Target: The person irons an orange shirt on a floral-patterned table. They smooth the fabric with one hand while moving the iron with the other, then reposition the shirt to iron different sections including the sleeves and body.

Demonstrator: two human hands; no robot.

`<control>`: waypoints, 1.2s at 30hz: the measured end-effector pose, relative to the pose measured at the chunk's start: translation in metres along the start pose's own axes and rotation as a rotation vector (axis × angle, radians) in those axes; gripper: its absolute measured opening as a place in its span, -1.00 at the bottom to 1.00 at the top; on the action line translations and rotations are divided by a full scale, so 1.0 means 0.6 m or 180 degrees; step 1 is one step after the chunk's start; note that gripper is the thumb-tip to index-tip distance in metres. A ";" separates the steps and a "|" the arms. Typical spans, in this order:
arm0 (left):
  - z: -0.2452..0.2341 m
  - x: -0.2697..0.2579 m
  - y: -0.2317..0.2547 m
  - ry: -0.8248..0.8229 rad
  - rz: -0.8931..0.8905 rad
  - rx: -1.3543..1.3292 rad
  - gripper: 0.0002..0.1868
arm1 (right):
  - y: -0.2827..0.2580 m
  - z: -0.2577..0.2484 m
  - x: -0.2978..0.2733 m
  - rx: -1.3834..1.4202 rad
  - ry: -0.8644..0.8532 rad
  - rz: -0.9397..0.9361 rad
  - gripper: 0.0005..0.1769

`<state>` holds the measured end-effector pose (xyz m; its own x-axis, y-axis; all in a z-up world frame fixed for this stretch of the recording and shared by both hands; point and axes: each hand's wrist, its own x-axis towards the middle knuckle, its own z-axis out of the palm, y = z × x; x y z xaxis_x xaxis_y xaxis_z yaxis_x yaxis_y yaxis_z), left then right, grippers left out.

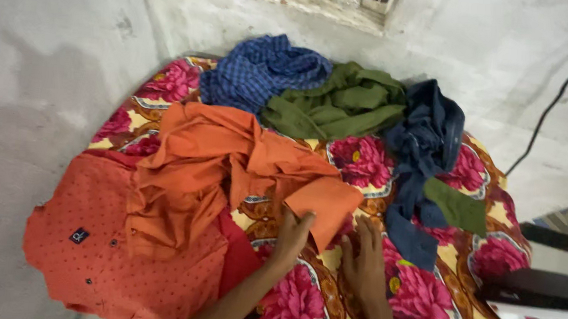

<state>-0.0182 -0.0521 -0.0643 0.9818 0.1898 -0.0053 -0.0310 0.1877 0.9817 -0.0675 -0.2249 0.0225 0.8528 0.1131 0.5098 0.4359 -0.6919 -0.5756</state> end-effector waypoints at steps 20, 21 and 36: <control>-0.047 -0.063 0.193 0.1680 0.2479 0.2392 -0.23 | 0.057 0.068 0.083 0.1637 -0.0337 0.1740 -0.53; -0.064 -0.065 0.204 0.2020 0.2615 0.2734 -0.21 | 0.066 0.072 0.084 0.1944 -0.0248 0.1547 -0.54; -0.087 -0.076 0.247 0.1142 0.2059 0.1420 -0.91 | 0.198 -0.087 0.199 0.2733 0.0943 0.1225 -0.60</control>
<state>-0.0771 0.0176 0.0716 0.6759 0.4357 0.5944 -0.4131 -0.4439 0.7951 0.0713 -0.3309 0.0482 0.9248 -0.2754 0.2623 0.3043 0.1220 -0.9447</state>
